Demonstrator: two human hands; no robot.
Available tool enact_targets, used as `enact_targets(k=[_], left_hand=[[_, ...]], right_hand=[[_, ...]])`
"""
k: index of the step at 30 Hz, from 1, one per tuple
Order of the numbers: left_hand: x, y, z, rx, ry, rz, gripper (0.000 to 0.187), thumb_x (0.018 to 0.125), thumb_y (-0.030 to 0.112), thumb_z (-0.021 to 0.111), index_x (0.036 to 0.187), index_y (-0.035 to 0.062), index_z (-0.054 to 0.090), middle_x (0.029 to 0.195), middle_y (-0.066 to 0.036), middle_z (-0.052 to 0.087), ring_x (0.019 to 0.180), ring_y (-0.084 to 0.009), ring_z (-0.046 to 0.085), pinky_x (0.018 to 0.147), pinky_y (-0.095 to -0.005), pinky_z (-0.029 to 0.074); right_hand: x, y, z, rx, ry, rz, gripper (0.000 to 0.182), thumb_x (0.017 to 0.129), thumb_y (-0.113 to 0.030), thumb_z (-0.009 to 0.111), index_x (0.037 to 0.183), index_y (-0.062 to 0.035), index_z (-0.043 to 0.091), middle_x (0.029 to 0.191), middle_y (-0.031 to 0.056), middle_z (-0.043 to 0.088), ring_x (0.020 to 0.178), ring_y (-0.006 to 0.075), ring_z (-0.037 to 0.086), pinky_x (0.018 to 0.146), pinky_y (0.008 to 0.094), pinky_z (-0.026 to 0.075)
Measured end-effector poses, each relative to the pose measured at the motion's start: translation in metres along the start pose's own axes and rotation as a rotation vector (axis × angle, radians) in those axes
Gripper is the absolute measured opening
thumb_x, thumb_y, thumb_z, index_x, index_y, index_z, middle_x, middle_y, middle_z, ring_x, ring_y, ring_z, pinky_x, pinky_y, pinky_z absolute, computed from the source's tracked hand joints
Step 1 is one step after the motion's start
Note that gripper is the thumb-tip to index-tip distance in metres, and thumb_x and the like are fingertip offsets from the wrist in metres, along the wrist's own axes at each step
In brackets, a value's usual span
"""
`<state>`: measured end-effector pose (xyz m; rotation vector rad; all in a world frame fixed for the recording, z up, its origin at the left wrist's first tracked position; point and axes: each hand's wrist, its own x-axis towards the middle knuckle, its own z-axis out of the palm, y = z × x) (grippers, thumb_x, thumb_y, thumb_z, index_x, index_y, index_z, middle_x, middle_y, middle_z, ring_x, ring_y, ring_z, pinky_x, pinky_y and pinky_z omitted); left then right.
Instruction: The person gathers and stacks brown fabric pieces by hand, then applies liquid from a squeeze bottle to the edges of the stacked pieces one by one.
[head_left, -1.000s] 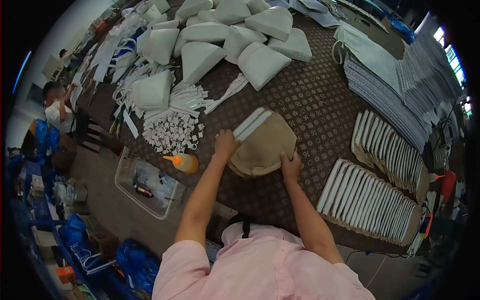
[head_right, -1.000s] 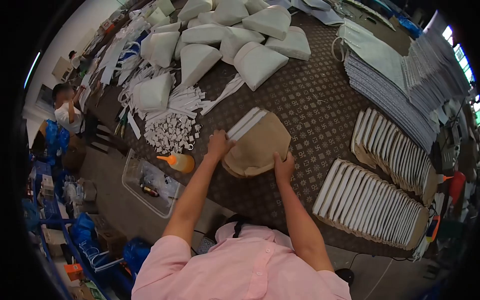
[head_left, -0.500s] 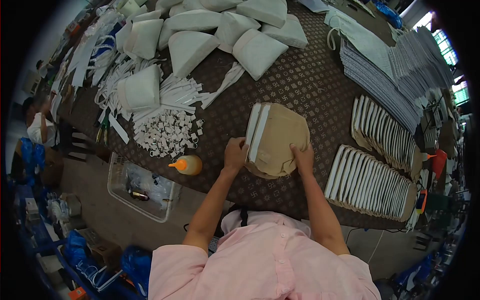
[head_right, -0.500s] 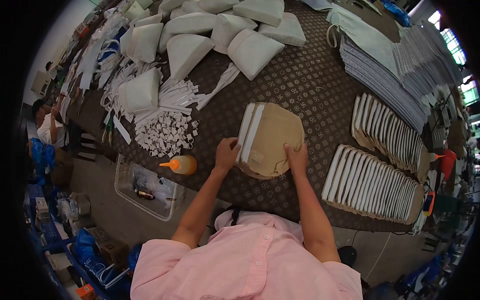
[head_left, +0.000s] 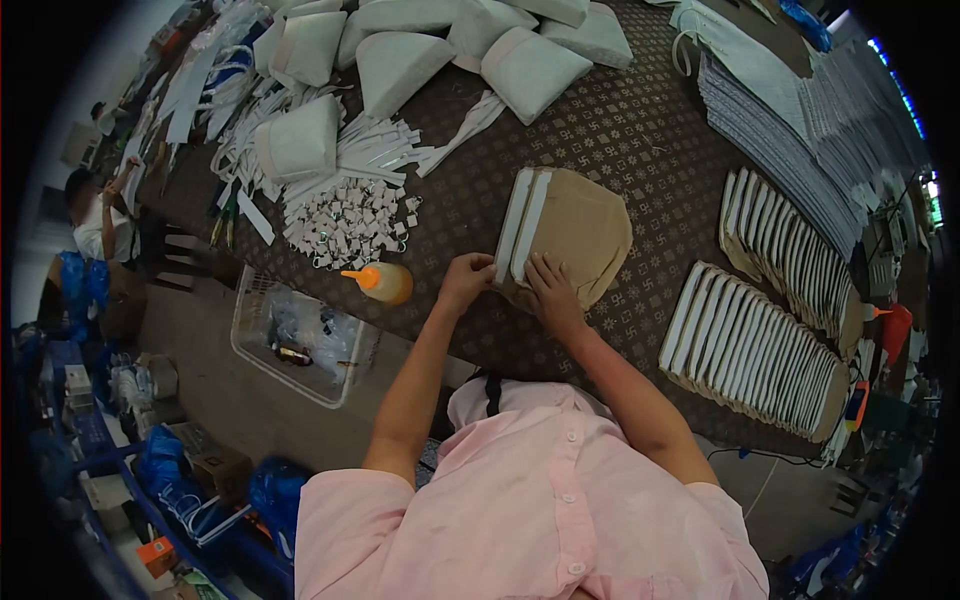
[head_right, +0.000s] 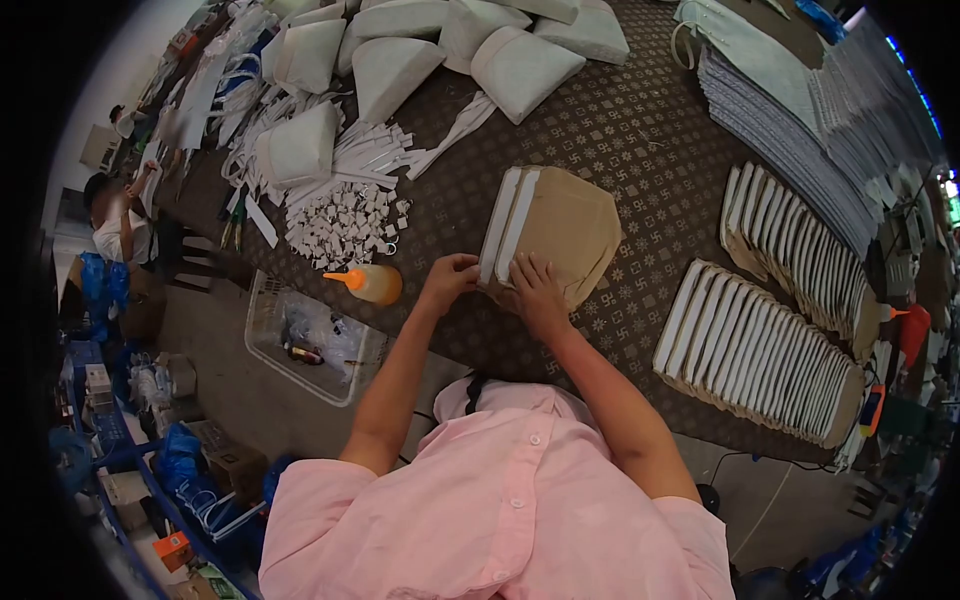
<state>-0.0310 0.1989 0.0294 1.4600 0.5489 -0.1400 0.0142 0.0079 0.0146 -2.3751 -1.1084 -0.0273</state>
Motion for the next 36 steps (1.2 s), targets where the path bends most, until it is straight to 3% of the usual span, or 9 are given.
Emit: enact_targets(k=[7,13,17,23,25,26,29,31,36], left_hand=[[0.004,0.003,0.013,0.06,0.081,-0.04,0.019,0.076,0.007,0.061,0.091,-0.0058,0.061,0.08,-0.008,0.062,0.067,-0.0125,0.058,0.058,-0.025,0.047],[0.011,0.015,0.018,-0.158,0.065,-0.222,0.022,0.077,0.006,0.059,0.097,-0.0037,0.058,0.084,-0.01,0.062,0.067,-0.0156,0.059,0.061,-0.0273,0.051],[0.015,0.014,0.013,-0.25,-0.062,-0.202,0.027,0.078,0.004,0.056,0.104,-0.0032,0.056,0.09,-0.01,0.061,0.073,-0.018,0.06,0.067,-0.0292,0.052],[-0.02,0.015,0.03,-0.268,-0.191,0.172,0.032,0.081,0.005,0.056,0.111,-0.0048,0.053,0.1,-0.01,0.059,0.09,-0.0167,0.058,0.076,-0.0284,0.049],[-0.026,0.02,0.042,-0.248,0.08,0.271,0.033,0.081,0.005,0.057,0.112,-0.0059,0.051,0.101,-0.01,0.059,0.091,-0.0156,0.057,0.076,-0.0278,0.049],[-0.024,0.014,0.045,-0.25,0.083,0.274,0.033,0.081,0.005,0.057,0.112,-0.0059,0.051,0.101,-0.01,0.059,0.091,-0.0156,0.057,0.076,-0.0278,0.049],[-0.016,-0.004,0.053,-0.364,0.171,0.193,0.036,0.08,0.007,0.058,0.113,-0.0063,0.05,0.1,-0.009,0.059,0.087,-0.0152,0.058,0.073,-0.0275,0.05],[-0.014,-0.005,0.056,-0.4,0.08,-0.014,0.032,0.079,0.01,0.062,0.106,-0.0047,0.054,0.09,-0.007,0.06,0.076,-0.0133,0.058,0.067,-0.0254,0.05],[0.005,-0.039,0.038,-0.112,0.108,0.057,0.023,0.079,0.011,0.062,0.096,-0.0041,0.058,0.076,-0.006,0.059,0.063,-0.0122,0.057,0.056,-0.0261,0.05]], right_hand=[[0.0,0.002,0.009,-0.007,0.079,-0.059,0.037,0.079,-0.014,0.057,0.113,0.0002,0.051,0.123,0.0164,0.048,0.116,0.0338,0.045,0.091,0.0526,0.037],[-0.001,-0.007,-0.007,0.066,0.08,-0.054,0.043,0.08,-0.022,0.061,0.115,0.0003,0.05,0.123,0.0161,0.048,0.116,0.0354,0.044,0.095,0.0526,0.032],[0.005,-0.007,-0.008,0.156,0.042,0.017,0.05,0.077,-0.025,0.064,0.117,0.0006,0.048,0.119,0.0184,0.05,0.115,0.0356,0.045,0.096,0.0541,0.03],[0.012,-0.009,-0.013,0.315,0.135,0.067,0.041,0.078,-0.02,0.063,0.112,0.0005,0.054,0.11,0.018,0.055,0.104,0.0356,0.052,0.086,0.0413,0.042],[0.014,-0.014,-0.013,0.339,0.178,0.093,0.031,0.079,-0.017,0.06,0.104,0.0008,0.058,0.1,0.0161,0.06,0.092,0.0339,0.057,0.078,0.0355,0.046],[0.015,-0.014,-0.012,0.339,0.177,0.089,0.031,0.079,-0.017,0.06,0.104,0.0008,0.058,0.1,0.0161,0.06,0.092,0.0339,0.057,0.078,0.0355,0.046],[0.015,-0.009,-0.011,0.468,0.264,0.104,0.023,0.082,-0.016,0.057,0.096,0.0013,0.06,0.088,0.016,0.062,0.079,0.0329,0.059,0.071,0.0364,0.047],[0.017,-0.007,-0.025,0.648,0.073,0.249,0.022,0.084,-0.018,0.052,0.089,0.0026,0.059,0.08,0.0165,0.061,0.071,0.0336,0.058,0.065,0.0381,0.045],[0.026,0.017,-0.026,0.569,0.159,0.503,0.03,0.089,-0.024,0.046,0.088,0.0038,0.056,0.076,0.0154,0.058,0.071,0.0231,0.057,0.065,0.0361,0.043]])
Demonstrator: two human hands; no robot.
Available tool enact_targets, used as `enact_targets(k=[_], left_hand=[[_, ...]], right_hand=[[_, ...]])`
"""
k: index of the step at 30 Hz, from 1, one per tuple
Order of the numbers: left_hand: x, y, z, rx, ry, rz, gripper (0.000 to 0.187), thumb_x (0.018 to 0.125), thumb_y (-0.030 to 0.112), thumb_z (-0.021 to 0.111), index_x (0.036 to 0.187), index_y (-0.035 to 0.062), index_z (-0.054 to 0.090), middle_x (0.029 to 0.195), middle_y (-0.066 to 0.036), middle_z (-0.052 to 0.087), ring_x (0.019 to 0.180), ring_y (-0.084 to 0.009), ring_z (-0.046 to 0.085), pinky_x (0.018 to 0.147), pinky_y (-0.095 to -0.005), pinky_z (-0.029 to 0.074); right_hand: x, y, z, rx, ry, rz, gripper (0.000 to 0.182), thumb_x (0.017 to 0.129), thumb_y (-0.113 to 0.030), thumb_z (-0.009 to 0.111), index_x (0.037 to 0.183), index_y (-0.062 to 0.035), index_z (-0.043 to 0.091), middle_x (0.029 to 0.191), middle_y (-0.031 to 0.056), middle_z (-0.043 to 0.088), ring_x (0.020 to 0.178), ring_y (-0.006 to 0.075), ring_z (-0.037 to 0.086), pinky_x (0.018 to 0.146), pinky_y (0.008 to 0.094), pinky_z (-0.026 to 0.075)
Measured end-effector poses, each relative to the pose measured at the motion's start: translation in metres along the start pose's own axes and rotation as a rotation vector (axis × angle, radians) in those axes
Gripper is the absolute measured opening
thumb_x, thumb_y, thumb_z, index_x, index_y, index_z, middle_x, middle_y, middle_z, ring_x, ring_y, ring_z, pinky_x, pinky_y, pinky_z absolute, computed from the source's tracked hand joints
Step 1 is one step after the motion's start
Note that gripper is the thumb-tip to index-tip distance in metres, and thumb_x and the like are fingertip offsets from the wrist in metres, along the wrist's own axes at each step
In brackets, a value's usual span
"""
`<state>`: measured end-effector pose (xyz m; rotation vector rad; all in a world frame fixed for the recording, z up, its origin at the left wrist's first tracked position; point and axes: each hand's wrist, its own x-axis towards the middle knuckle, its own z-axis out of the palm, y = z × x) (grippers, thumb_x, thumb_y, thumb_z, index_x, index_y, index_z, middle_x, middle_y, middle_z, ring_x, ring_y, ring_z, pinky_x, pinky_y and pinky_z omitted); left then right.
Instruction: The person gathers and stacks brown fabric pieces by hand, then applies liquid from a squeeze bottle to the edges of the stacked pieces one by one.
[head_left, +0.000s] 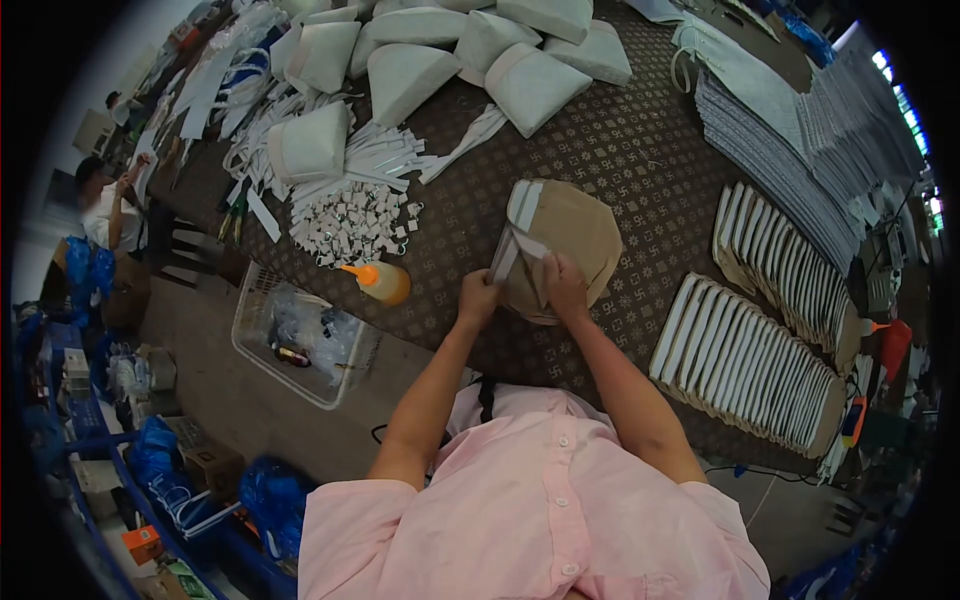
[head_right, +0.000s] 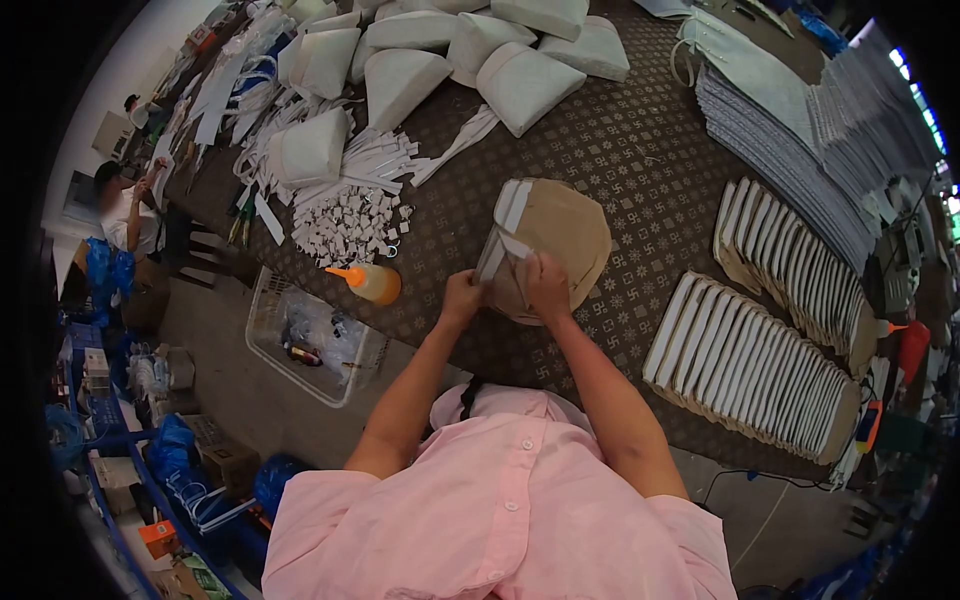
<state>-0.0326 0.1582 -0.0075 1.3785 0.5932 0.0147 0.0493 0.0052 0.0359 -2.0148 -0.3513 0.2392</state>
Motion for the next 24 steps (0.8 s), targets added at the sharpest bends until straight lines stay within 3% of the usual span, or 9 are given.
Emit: enact_targets(k=[3,5,7,11,17,19,20,22,24], left_hand=[[0.001,-0.002,-0.001,-0.023,0.053,-0.068,0.019,0.079,0.011,0.061,0.091,-0.0032,0.059,0.074,-0.006,0.059,0.06,-0.0122,0.056,0.053,-0.0265,0.05],[-0.004,0.0,0.004,-0.061,0.085,-0.095,0.017,0.079,0.01,0.061,0.089,-0.0026,0.059,0.074,-0.006,0.059,0.06,-0.0125,0.057,0.053,-0.0265,0.05],[-0.009,0.002,0.009,-0.202,0.106,-0.107,0.013,0.076,0.008,0.061,0.08,-0.0037,0.059,0.071,-0.007,0.058,0.062,-0.0148,0.058,0.053,-0.0283,0.051],[-0.025,0.011,0.033,-0.17,0.054,-0.154,0.012,0.077,0.008,0.06,0.078,-0.0033,0.058,0.071,-0.006,0.058,0.059,-0.0149,0.057,0.053,-0.0275,0.052],[-0.029,-0.022,0.02,-0.127,0.047,-0.164,0.017,0.079,0.011,0.06,0.091,-0.0002,0.057,0.08,-0.007,0.059,0.063,-0.0138,0.059,0.053,-0.0265,0.051],[-0.038,-0.017,0.016,-0.148,0.136,-0.074,0.024,0.078,0.011,0.062,0.096,-0.0025,0.055,0.075,-0.006,0.059,0.056,-0.0117,0.056,0.049,-0.0238,0.05],[-0.042,-0.008,0.021,-0.156,0.148,-0.071,0.024,0.078,0.011,0.062,0.096,-0.0025,0.055,0.075,-0.006,0.059,0.056,-0.0117,0.056,0.049,-0.0238,0.05],[-0.056,0.009,0.032,-0.242,0.179,0.096,0.027,0.083,0.018,0.058,0.103,-0.0002,0.052,0.081,-0.005,0.059,0.063,-0.0122,0.058,0.049,-0.0226,0.05],[-0.041,-0.009,0.026,-0.292,0.052,-0.034,0.029,0.087,0.022,0.052,0.106,-0.0001,0.051,0.089,-0.007,0.059,0.073,-0.0154,0.059,0.056,-0.0284,0.053]], right_hand=[[0.023,-0.007,-0.051,0.172,0.21,0.089,0.034,0.091,-0.027,0.043,0.09,0.0043,0.056,0.074,0.0106,0.058,0.073,0.0126,0.053,0.067,0.032,0.042],[0.045,-0.006,-0.101,0.327,0.275,0.049,0.03,0.091,-0.025,0.042,0.082,0.0015,0.054,0.067,0.0106,0.054,0.065,0.0133,0.049,0.064,0.0316,0.042],[0.049,-0.045,-0.16,0.189,0.205,-0.011,0.03,0.092,-0.025,0.043,0.082,0.0015,0.053,0.067,0.0073,0.052,0.066,0.0099,0.045,0.062,0.0296,0.04],[0.046,-0.102,-0.22,-0.215,0.205,-0.207,0.033,0.092,-0.026,0.043,0.082,0.0041,0.05,0.066,0.0096,0.05,0.062,0.0136,0.043,0.062,0.0295,0.039],[0.081,-0.079,-0.294,-0.101,0.251,-0.176,0.031,0.091,-0.027,0.044,0.086,0.0018,0.053,0.072,0.0105,0.054,0.068,0.0138,0.048,0.066,0.0296,0.039],[0.084,-0.102,-0.331,-0.405,0.401,-0.158,0.028,0.091,-0.027,0.043,0.09,-0.0016,0.054,0.075,0.0163,0.057,0.066,0.0214,0.055,0.063,0.0316,0.04],[0.082,-0.119,-0.329,-0.404,0.391,-0.169,0.028,0.091,-0.027,0.043,0.09,-0.0016,0.054,0.075,0.0163,0.057,0.066,0.0214,0.055,0.063,0.0316,0.04],[0.058,-0.147,-0.302,-0.656,0.417,-0.246,0.023,0.092,-0.026,0.042,0.092,-0.0061,0.053,0.075,0.0221,0.058,0.066,0.033,0.058,0.058,0.0367,0.042],[0.039,-0.143,-0.255,-0.805,0.262,-0.244,0.015,0.089,-0.019,0.042,0.095,-0.0094,0.052,0.078,0.0233,0.058,0.07,0.0387,0.058,0.056,0.0447,0.044]])
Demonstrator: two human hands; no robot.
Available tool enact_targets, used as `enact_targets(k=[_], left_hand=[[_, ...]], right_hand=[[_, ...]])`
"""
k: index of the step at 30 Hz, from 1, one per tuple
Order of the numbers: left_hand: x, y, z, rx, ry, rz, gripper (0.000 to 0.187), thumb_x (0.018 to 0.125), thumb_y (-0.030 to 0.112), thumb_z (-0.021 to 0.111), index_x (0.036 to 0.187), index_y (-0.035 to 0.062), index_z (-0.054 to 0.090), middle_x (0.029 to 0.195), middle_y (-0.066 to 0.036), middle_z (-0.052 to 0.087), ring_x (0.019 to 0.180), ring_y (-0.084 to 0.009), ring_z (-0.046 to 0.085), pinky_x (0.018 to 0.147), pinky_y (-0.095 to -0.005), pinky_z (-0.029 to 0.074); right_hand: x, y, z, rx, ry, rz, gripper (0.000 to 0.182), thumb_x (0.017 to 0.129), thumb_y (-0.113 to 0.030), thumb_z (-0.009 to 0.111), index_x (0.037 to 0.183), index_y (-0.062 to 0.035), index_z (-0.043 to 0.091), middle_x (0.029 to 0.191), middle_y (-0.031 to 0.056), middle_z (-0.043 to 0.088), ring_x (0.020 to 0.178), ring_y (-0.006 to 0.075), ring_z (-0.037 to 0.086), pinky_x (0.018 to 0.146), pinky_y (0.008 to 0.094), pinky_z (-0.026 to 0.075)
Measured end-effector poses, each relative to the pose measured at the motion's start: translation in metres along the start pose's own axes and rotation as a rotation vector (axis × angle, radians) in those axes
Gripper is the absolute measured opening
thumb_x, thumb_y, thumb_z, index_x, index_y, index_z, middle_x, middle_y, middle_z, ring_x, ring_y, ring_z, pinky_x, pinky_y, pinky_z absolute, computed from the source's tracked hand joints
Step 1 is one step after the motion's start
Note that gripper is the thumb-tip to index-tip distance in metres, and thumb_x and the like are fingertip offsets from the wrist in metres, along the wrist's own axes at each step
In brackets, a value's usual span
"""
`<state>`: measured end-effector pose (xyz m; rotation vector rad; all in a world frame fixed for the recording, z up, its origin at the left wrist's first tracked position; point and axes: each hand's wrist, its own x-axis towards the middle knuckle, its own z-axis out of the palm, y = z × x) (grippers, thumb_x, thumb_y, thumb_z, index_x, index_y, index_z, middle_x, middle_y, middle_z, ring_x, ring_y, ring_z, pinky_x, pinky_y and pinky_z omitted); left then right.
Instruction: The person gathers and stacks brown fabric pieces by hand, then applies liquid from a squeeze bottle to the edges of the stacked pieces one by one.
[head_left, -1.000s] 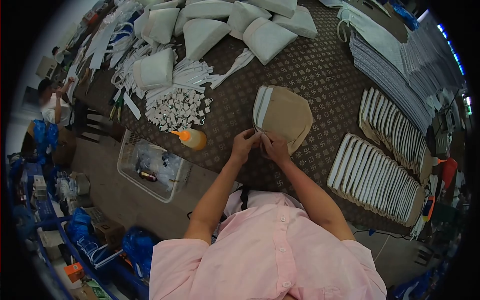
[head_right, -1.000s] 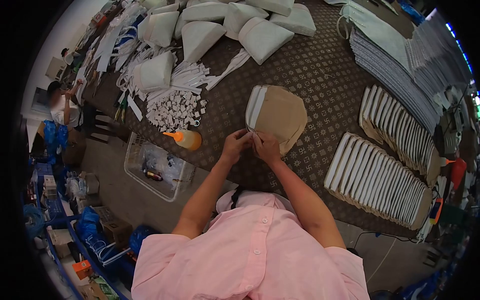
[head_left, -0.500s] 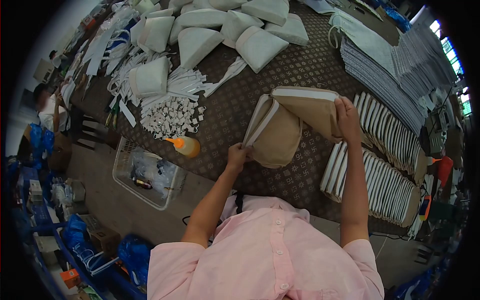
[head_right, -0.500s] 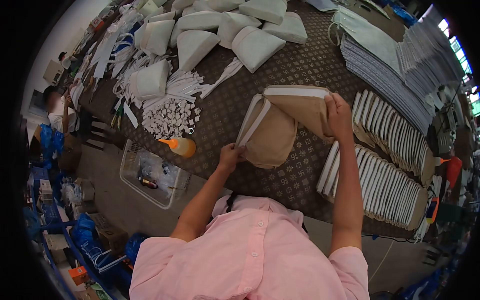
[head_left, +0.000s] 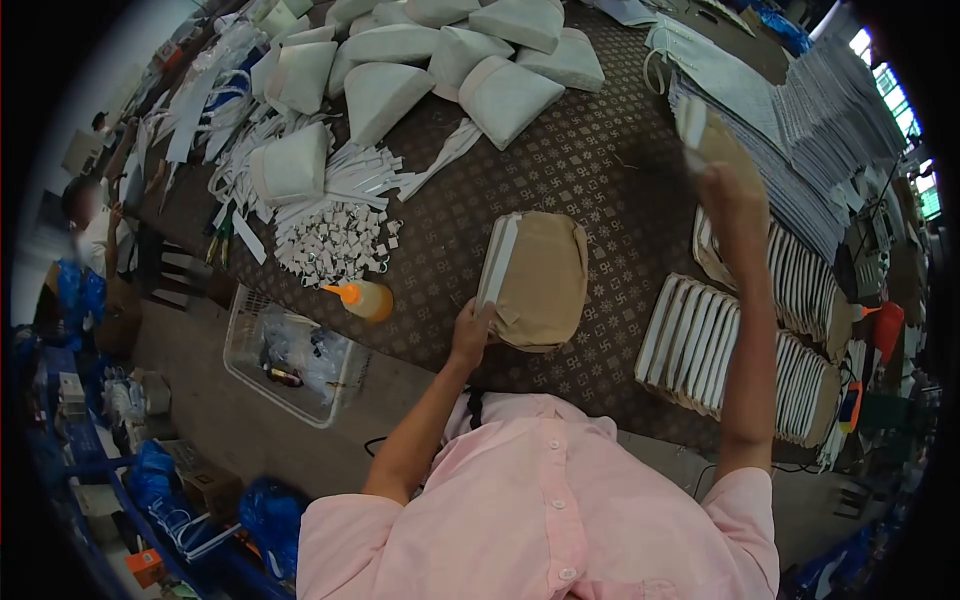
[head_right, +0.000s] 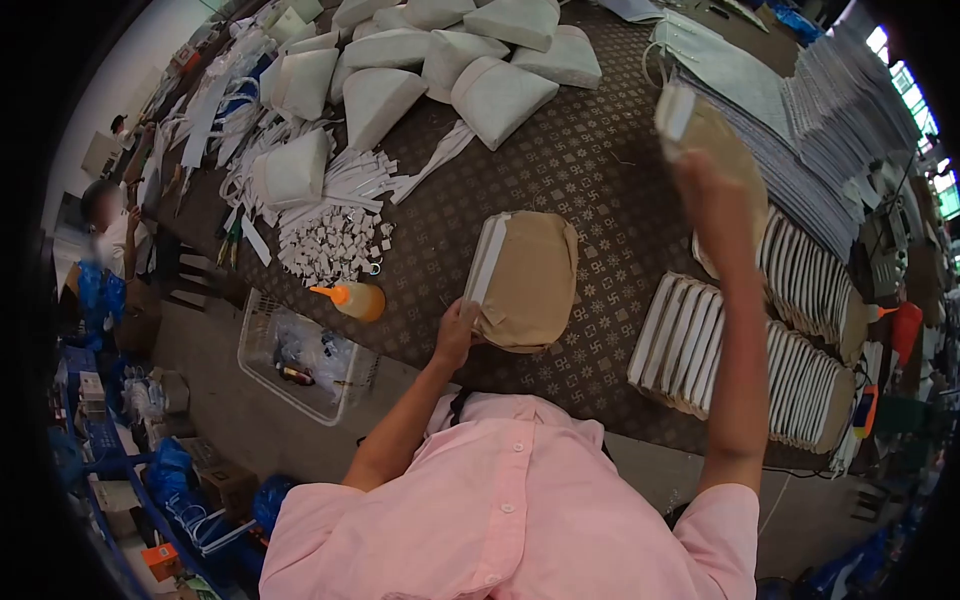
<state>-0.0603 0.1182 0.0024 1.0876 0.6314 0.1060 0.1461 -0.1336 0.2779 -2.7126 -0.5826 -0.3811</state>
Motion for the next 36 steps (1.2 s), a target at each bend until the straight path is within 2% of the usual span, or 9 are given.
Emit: enact_targets(k=[4,5,7,10,17,23,25,29,36], left_hand=[[0.004,-0.008,0.013,-0.165,-0.107,-0.251,0.035,0.093,0.03,0.04,0.11,0.0013,0.05,0.099,-0.009,0.059,0.084,-0.0215,0.061,0.066,-0.0372,0.055],[0.006,-0.01,0.014,-0.166,-0.106,-0.25,0.035,0.093,0.03,0.04,0.11,0.0013,0.05,0.099,-0.009,0.059,0.084,-0.0215,0.061,0.066,-0.0372,0.055],[0.007,-0.016,0.011,-0.29,-0.168,-0.305,0.035,0.094,0.031,0.038,0.11,0.0019,0.05,0.098,-0.01,0.06,0.084,-0.0228,0.061,0.067,-0.0392,0.055],[-0.002,0.002,0.015,-0.27,-0.16,-0.317,0.035,0.093,0.031,0.039,0.109,0.0021,0.05,0.097,-0.01,0.06,0.084,-0.0231,0.061,0.066,-0.0388,0.054],[0.005,0.0,0.016,-0.284,-0.176,-0.347,0.034,0.091,0.031,0.046,0.107,0.0008,0.051,0.094,-0.011,0.06,0.08,-0.0231,0.062,0.063,-0.0375,0.055],[0.009,0.007,0.021,-0.019,-0.235,-0.298,0.026,0.08,0.017,0.063,0.095,-0.0029,0.057,0.082,-0.011,0.061,0.072,-0.019,0.062,0.062,-0.0329,0.053],[0.014,0.001,0.022,0.036,-0.124,-0.243,0.022,0.077,0.012,0.062,0.092,-0.0044,0.058,0.08,-0.01,0.061,0.07,-0.0178,0.06,0.061,-0.0301,0.05],[0.018,-0.016,0.018,0.045,-0.074,-0.196,0.021,0.078,0.01,0.061,0.091,-0.0057,0.059,0.08,-0.008,0.06,0.068,-0.017,0.059,0.061,-0.0291,0.048],[0.009,-0.009,0.026,0.039,-0.06,-0.149,0.02,0.078,0.01,0.062,0.091,-0.005,0.058,0.082,-0.007,0.06,0.068,-0.0154,0.059,0.058,-0.0278,0.049]], right_hand=[[-0.092,-0.033,0.146,0.055,-0.083,-0.339,0.008,0.08,-0.007,0.045,0.084,-0.0034,0.051,0.067,0.0176,0.057,0.061,0.0345,0.059,0.054,0.0409,0.049],[-0.12,-0.055,0.167,-0.12,-0.293,-0.338,0.006,0.077,-0.005,0.049,0.081,-0.0021,0.051,0.073,0.0152,0.057,0.067,0.0309,0.06,0.056,0.0374,0.05],[-0.171,-0.055,0.236,0.049,-0.127,-0.521,0.008,0.077,-0.008,0.051,0.082,-0.0019,0.051,0.087,0.0165,0.057,0.08,0.029,0.06,0.06,0.0361,0.051],[-0.174,-0.059,0.228,0.178,-0.126,-0.414,0.011,0.078,-0.012,0.053,0.082,-0.0013,0.052,0.098,0.0182,0.056,0.092,0.0283,0.058,0.063,0.0353,0.051],[-0.183,-0.064,0.228,0.12,-0.15,-0.443,0.015,0.08,-0.015,0.055,0.086,-0.0014,0.054,0.102,0.0191,0.06,0.091,0.0301,0.061,0.071,0.0357,0.051],[-0.186,-0.053,0.212,0.281,-0.216,-0.435,0.032,0.077,-0.024,0.061,0.1,-0.0021,0.053,0.111,0.0177,0.055,0.107,0.0304,0.052,0.078,0.0366,0.048],[-0.184,-0.044,0.202,0.328,-0.218,-0.395,0.045,0.075,-0.027,0.064,0.11,-0.0032,0.051,0.113,0.0174,0.054,0.111,0.0317,0.049,0.09,0.0424,0.04],[-0.195,-0.027,0.206,0.353,-0.245,-0.328,0.043,0.077,-0.025,0.062,0.112,-0.0019,0.051,0.114,0.017,0.053,0.113,0.0321,0.046,0.095,0.0483,0.034],[-0.198,-0.052,0.223,0.263,-0.09,-0.255,0.017,0.081,-0.012,0.057,0.094,-0.0019,0.057,0.11,0.0163,0.057,0.107,0.0326,0.051,0.091,0.0522,0.034]])
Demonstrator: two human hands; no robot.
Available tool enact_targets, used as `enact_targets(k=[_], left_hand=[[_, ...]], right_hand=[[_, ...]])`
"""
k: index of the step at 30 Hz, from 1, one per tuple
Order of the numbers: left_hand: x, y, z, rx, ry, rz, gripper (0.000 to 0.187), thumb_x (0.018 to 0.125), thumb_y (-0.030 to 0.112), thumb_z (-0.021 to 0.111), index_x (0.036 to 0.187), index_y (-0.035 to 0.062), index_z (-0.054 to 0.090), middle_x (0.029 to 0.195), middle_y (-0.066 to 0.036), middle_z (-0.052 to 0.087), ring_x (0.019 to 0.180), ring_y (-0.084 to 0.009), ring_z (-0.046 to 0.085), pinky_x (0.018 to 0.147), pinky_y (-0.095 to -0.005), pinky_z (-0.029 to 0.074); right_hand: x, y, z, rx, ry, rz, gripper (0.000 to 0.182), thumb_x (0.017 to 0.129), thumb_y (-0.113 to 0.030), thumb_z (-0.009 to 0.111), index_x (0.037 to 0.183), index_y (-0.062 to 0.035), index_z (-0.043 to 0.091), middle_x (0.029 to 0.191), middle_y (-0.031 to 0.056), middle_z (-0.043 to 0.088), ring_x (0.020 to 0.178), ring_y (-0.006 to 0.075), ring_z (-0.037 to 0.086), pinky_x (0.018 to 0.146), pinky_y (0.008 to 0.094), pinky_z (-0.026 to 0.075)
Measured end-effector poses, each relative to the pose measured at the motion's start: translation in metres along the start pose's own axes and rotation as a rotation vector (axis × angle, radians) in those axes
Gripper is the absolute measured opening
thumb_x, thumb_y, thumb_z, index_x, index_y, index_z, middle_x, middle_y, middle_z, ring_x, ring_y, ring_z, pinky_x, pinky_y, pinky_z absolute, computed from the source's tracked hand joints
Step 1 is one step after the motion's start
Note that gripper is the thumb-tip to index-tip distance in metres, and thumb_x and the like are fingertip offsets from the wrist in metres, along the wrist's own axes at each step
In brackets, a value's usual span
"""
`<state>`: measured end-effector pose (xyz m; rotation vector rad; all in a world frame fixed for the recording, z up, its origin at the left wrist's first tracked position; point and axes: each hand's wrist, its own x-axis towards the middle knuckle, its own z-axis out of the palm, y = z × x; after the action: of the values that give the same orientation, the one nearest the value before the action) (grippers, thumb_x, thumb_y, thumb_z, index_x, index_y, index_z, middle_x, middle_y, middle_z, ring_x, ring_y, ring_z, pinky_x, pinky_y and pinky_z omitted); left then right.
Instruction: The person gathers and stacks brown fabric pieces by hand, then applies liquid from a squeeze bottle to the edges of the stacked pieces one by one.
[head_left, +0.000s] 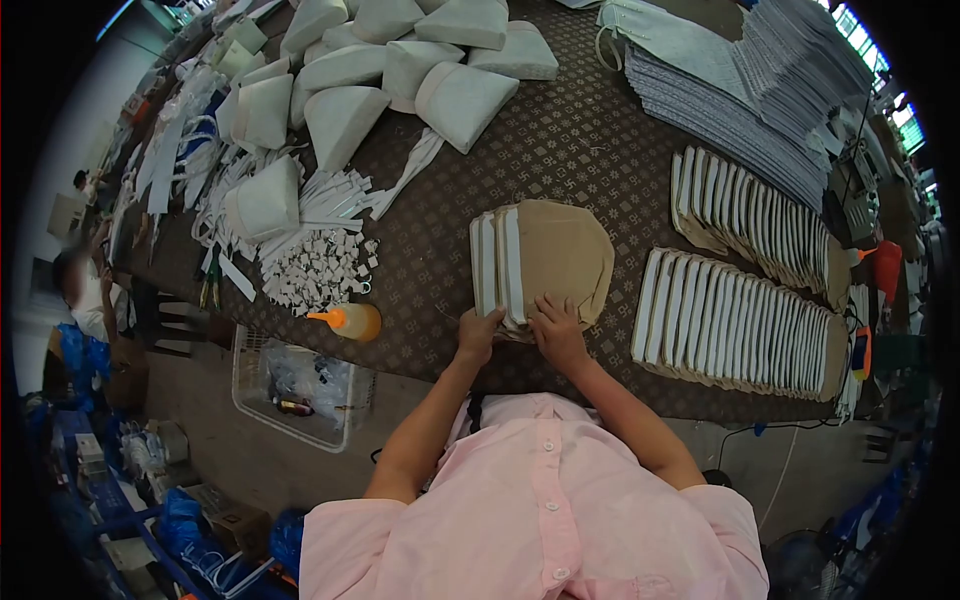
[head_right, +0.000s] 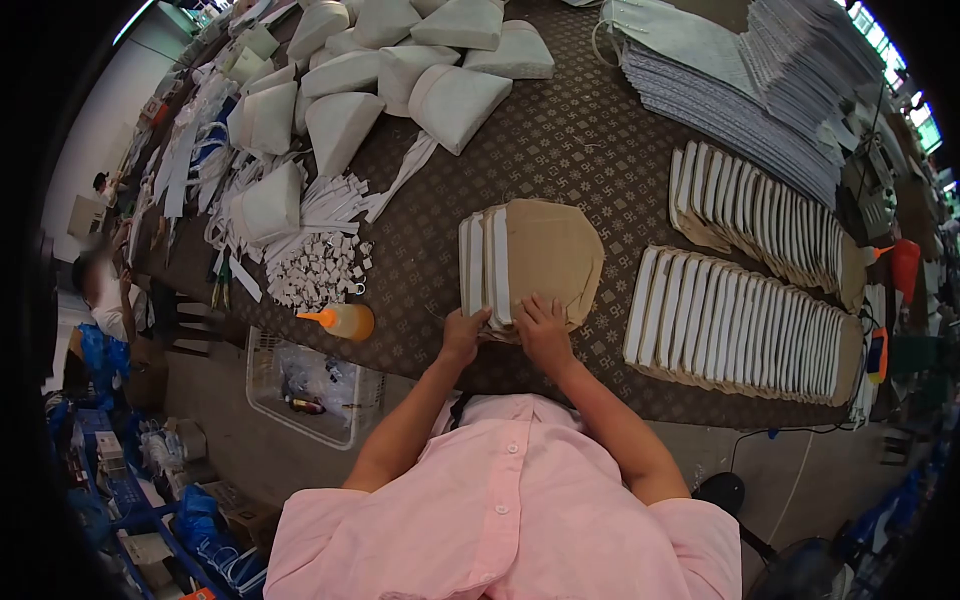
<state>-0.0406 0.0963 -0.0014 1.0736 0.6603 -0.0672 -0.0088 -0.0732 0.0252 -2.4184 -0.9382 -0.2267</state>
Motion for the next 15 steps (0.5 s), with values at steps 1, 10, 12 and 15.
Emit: enact_targets(k=[1,10,12,15], left_hand=[[0.0023,-0.0047,-0.0021,0.007,0.0,0.035,0.021,0.078,0.01,0.062,0.092,-0.0048,0.058,0.082,-0.007,0.06,0.069,-0.0152,0.059,0.057,-0.0278,0.049],[0.002,-0.0078,-0.0042,-0.032,-0.017,0.013,0.02,0.079,0.011,0.064,0.093,-0.0002,0.055,0.079,-0.005,0.059,0.065,-0.0151,0.059,0.056,-0.0299,0.052],[-0.0003,-0.0037,-0.0008,-0.044,-0.008,-0.002,0.02,0.079,0.011,0.064,0.093,0.0,0.055,0.079,-0.005,0.059,0.064,-0.0154,0.059,0.055,-0.0302,0.052],[0.0021,-0.0094,-0.0038,-0.042,-0.006,0.001,0.021,0.079,0.011,0.064,0.094,0.0,0.055,0.079,-0.006,0.059,0.064,-0.016,0.059,0.053,-0.0305,0.052]], right_hand=[[0.0002,-0.0002,0.001,-0.015,0.01,-0.011,0.013,0.081,-0.012,0.056,0.09,-0.0019,0.057,0.107,0.016,0.058,0.105,0.0327,0.053,0.09,0.0508,0.036],[-0.007,-0.0096,0.0038,-0.129,0.043,-0.011,0.013,0.081,-0.013,0.055,0.081,-0.0002,0.055,0.098,0.0172,0.061,0.097,0.0323,0.057,0.08,0.0434,0.042],[-0.0008,-0.0046,0.0059,-0.146,0.06,0.018,0.013,0.081,-0.013,0.055,0.08,-0.0003,0.055,0.097,0.0173,0.061,0.096,0.0323,0.057,0.08,0.0433,0.042],[-0.0022,-0.0034,0.0033,-0.156,0.034,0.053,0.014,0.08,-0.014,0.055,0.078,-0.001,0.056,0.096,0.0163,0.061,0.096,0.031,0.056,0.08,0.0428,0.041]])
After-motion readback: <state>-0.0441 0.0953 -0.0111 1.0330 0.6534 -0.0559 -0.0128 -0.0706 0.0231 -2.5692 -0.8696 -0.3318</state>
